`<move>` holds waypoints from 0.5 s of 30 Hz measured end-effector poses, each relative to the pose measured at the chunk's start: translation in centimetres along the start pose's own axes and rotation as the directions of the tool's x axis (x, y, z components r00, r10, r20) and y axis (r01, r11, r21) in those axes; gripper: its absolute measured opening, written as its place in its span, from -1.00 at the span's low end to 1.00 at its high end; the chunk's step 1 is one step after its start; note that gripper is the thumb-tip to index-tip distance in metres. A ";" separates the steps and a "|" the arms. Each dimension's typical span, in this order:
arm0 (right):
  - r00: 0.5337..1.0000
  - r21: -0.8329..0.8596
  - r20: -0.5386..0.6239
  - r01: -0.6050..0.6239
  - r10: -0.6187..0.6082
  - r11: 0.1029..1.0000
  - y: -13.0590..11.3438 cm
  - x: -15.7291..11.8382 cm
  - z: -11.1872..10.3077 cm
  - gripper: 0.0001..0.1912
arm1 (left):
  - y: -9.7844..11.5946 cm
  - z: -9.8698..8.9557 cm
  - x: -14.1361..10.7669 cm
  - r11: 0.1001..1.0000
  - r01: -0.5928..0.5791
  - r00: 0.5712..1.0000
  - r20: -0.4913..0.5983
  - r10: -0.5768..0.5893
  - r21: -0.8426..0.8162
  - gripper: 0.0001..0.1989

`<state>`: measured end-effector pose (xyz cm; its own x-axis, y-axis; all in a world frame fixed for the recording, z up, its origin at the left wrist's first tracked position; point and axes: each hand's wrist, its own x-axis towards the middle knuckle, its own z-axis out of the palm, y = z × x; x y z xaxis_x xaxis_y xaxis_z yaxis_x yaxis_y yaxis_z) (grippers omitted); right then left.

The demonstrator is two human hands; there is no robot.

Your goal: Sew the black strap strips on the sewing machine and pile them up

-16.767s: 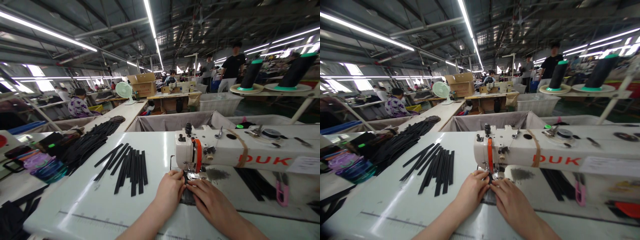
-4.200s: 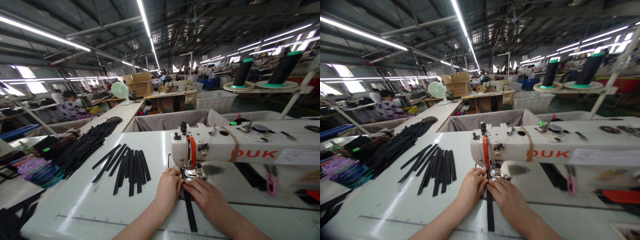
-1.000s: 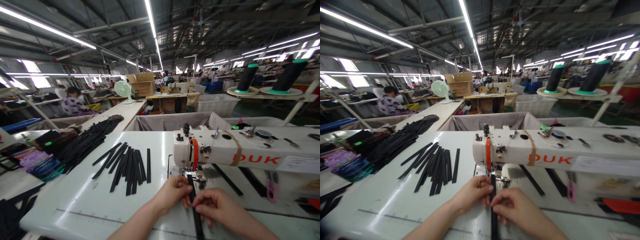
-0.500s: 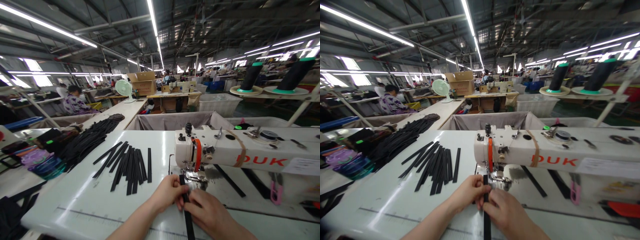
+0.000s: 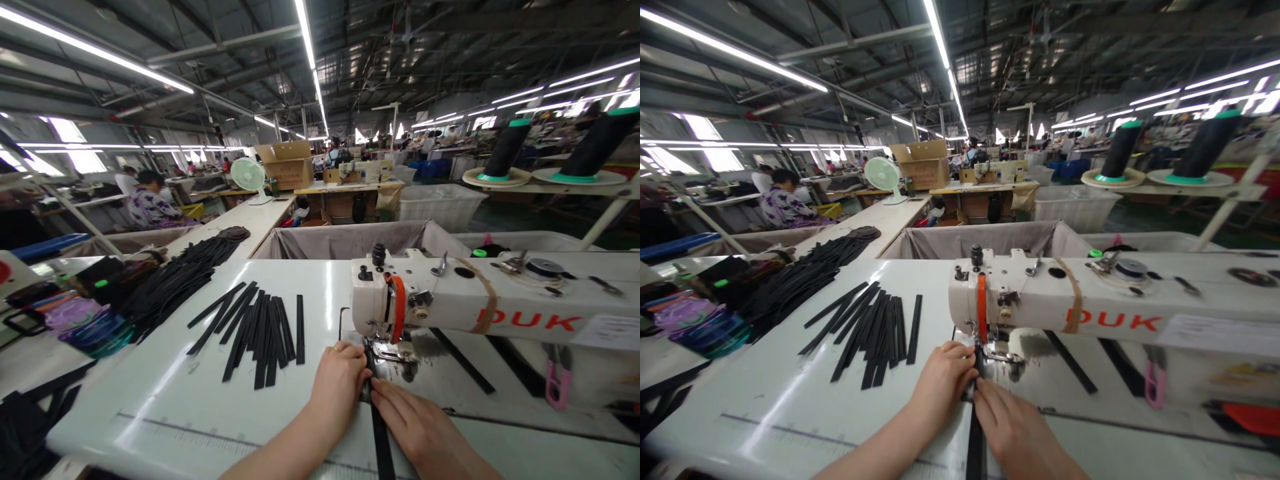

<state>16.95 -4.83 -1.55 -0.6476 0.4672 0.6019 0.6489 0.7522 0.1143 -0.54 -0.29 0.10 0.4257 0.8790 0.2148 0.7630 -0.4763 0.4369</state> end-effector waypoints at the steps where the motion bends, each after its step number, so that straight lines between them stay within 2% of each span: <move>1: 1.000 -0.001 0.000 0.006 -0.006 1.000 0.1 0.0 0.1 -0.54 | 0.0 0.3 0.0 1.000 -0.006 1.000 0.000 0.006 0.018 -0.85; 8: 0.999 -0.004 -0.030 0.024 -0.024 1.000 0.2 0.2 -0.1 -0.55 | -0.8 1.0 0.0 0.997 -0.070 0.997 0.035 0.069 0.040 -0.80; 10: 0.999 -0.009 -0.035 0.025 -0.025 1.000 0.2 0.2 -0.1 -0.54 | -0.9 1.0 -0.1 0.996 -0.072 0.997 0.041 0.071 0.044 -0.71; 15: 1.000 -0.015 -0.017 0.025 -0.026 1.000 0.1 0.0 -0.1 -0.54 | -1.0 1.0 -0.3 0.995 -0.069 0.996 0.058 0.065 0.067 -0.71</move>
<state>17.03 -4.82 -1.44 -0.6570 0.4398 0.6123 0.6383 0.7567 0.1414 -0.94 -0.12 -1.28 0.5022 0.8432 0.1918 0.7625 -0.5364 0.3618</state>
